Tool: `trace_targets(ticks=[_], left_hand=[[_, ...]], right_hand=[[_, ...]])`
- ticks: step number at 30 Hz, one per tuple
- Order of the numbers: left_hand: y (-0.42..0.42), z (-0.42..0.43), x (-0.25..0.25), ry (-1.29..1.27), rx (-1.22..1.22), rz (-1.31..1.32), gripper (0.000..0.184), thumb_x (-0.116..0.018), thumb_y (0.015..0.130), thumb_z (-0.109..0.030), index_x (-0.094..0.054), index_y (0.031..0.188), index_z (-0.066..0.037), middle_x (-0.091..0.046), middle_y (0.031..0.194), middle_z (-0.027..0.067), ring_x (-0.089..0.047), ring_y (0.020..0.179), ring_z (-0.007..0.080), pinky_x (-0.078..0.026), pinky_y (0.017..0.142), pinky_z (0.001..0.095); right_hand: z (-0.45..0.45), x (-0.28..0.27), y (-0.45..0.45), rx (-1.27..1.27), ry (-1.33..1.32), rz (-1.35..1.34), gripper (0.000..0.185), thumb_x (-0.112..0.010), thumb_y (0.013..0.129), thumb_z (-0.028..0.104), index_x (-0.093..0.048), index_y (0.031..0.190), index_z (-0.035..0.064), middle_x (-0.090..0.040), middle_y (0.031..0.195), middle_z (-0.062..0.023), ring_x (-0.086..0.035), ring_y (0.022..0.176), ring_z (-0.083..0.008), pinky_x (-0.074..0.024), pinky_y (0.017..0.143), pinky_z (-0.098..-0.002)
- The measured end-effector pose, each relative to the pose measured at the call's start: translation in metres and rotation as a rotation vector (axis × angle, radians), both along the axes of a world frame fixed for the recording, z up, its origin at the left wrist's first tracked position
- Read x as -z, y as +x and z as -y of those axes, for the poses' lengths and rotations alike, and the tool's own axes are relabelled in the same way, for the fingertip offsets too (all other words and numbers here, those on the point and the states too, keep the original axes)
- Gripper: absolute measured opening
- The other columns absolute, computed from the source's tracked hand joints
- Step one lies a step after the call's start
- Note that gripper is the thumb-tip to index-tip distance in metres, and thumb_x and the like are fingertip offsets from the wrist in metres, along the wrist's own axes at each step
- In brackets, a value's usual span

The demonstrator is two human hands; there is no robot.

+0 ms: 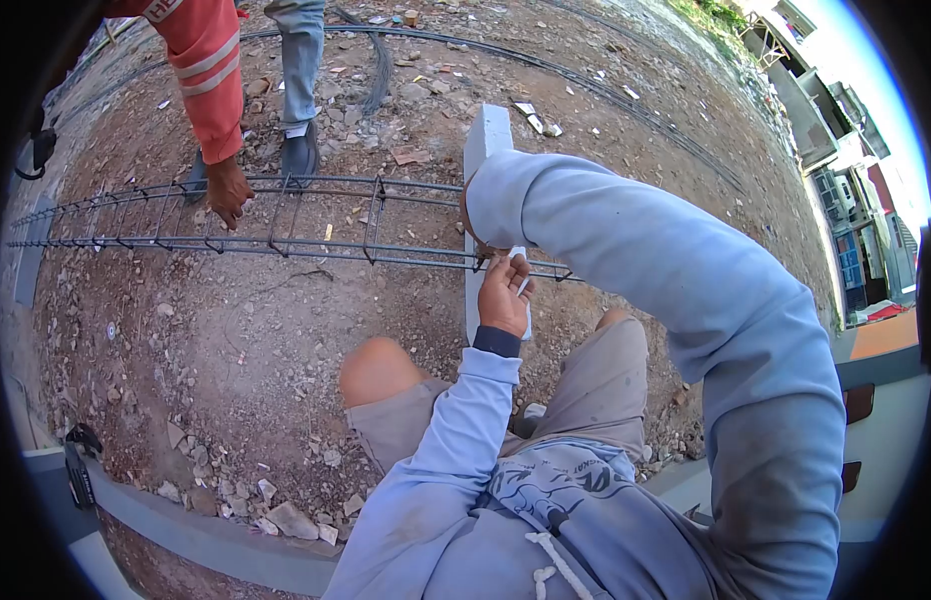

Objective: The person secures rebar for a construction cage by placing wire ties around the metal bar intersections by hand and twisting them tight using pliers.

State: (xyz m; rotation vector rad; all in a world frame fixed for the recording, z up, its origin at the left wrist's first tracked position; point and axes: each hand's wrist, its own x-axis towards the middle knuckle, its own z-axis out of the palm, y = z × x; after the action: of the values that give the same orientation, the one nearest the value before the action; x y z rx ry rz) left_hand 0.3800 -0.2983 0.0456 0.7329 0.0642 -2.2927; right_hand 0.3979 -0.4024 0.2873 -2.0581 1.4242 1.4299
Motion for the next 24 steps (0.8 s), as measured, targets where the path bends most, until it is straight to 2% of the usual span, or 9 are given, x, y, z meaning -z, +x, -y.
trace_targets(ticks=[3, 7, 8, 11, 12, 16, 19, 22, 24], left_hand=[[-0.003, 0.005, 0.0, 0.008, -0.023, -0.077, 0.024, -0.053, 0.089, -0.03, -0.056, 0.104, -0.012, -0.057, 0.098, -0.0018, -0.05, 0.091, 0.0123, -0.037, 0.083, 0.0336], [0.004, 0.009, 0.01, -0.003, -0.068, -0.26, 0.029, -0.055, 0.086, -0.033, -0.057, 0.104, -0.01, -0.059, 0.096, 0.0033, -0.056, 0.094, 0.0184, -0.045, 0.085, 0.0362], [0.005, 0.011, 0.012, 0.035, -0.048, -0.366, 0.038, -0.053, 0.088, -0.038, -0.058, 0.1, -0.002, -0.061, 0.094, 0.0077, -0.06, 0.092, 0.0215, -0.051, 0.081, 0.0351], [0.003, 0.008, 0.004, 0.045, -0.015, -0.356, 0.052, -0.05, 0.089, -0.046, -0.056, 0.101, 0.004, -0.063, 0.096, 0.0125, -0.062, 0.093, 0.0237, -0.053, 0.08, 0.0345], [0.005, 0.007, -0.005, 0.016, 0.021, -0.321, 0.056, -0.048, 0.088, -0.053, -0.057, 0.102, 0.001, -0.064, 0.096, 0.0117, -0.064, 0.091, 0.0227, -0.054, 0.079, 0.0335], [-0.006, 0.009, -0.001, -0.061, 0.002, -0.423, 0.045, -0.052, 0.087, -0.052, -0.059, 0.101, -0.009, -0.065, 0.095, 0.0075, -0.064, 0.088, 0.0195, -0.054, 0.074, 0.0334], [-0.011, 0.008, 0.004, -0.01, 0.023, -0.389, 0.047, -0.048, 0.091, -0.048, -0.059, 0.106, -0.005, -0.066, 0.096, 0.0093, -0.065, 0.083, 0.0179, -0.054, 0.071, 0.0317], [-0.011, 0.01, 0.001, 0.027, 0.019, -0.373, 0.034, -0.053, 0.09, -0.038, -0.06, 0.097, -0.006, -0.066, 0.088, 0.0076, -0.064, 0.077, 0.0184, -0.052, 0.065, 0.0329], [-0.013, 0.012, 0.0, 0.067, 0.013, -0.299, 0.027, -0.054, 0.091, -0.033, -0.058, 0.093, -0.006, -0.065, 0.083, 0.0077, -0.063, 0.073, 0.0189, -0.052, 0.061, 0.0326]], right_hand=[[0.012, 0.026, 0.002, 0.055, 0.061, -0.07, 0.032, -0.068, 0.071, 0.026, -0.07, 0.1, 0.0127, -0.067, 0.101, -0.0101, -0.062, 0.091, -0.0278, -0.0486, 0.08, -0.0411], [0.02, 0.033, -0.016, -0.062, 0.215, -0.139, 0.038, -0.059, 0.078, 0.037, -0.067, 0.1, 0.0067, -0.067, 0.088, -0.0134, -0.064, 0.075, -0.0267, -0.0499, 0.069, -0.041], [0.017, 0.03, -0.023, 0.105, 0.213, -0.119, 0.039, -0.057, 0.08, 0.036, -0.065, 0.099, 0.003, -0.067, 0.085, -0.0151, -0.064, 0.071, -0.0269, -0.0505, 0.067, -0.0408], [-0.006, -0.004, -0.027, 0.554, 0.196, -0.034, 0.043, -0.052, 0.085, 0.035, -0.061, 0.095, -0.0063, -0.066, 0.077, -0.0197, -0.065, 0.061, -0.0273, -0.0523, 0.059, -0.0393], [-0.013, -0.002, -0.034, 0.669, 0.191, 0.005, 0.045, -0.051, 0.086, 0.035, -0.06, 0.093, -0.0083, -0.065, 0.074, -0.0208, -0.065, 0.059, -0.0273, -0.0528, 0.057, -0.0382], [-0.044, 0.024, -0.084, 1.152, 0.254, 0.194, 0.052, -0.05, 0.088, 0.04, -0.057, 0.088, -0.012, -0.064, 0.069, -0.0218, -0.065, 0.057, -0.0267, -0.0539, 0.051, -0.0364], [-0.072, 0.032, -0.098, 1.328, 0.177, 0.315, 0.054, -0.052, 0.087, 0.042, -0.057, 0.084, -0.0118, -0.064, 0.07, -0.021, -0.065, 0.055, -0.0288, -0.0536, 0.049, -0.0371], [-0.095, 0.048, -0.105, 1.139, 0.004, 0.318, 0.051, -0.06, 0.083, 0.042, -0.056, 0.091, -0.0087, -0.063, 0.069, -0.0193, -0.065, 0.059, -0.0283, -0.0534, 0.053, -0.0387], [-0.127, 0.052, -0.09, 0.603, -0.402, 0.245, 0.055, -0.065, 0.078, 0.043, -0.054, 0.101, -0.0069, -0.063, 0.073, -0.0165, -0.065, 0.065, -0.0278, -0.0528, 0.057, -0.0395]])
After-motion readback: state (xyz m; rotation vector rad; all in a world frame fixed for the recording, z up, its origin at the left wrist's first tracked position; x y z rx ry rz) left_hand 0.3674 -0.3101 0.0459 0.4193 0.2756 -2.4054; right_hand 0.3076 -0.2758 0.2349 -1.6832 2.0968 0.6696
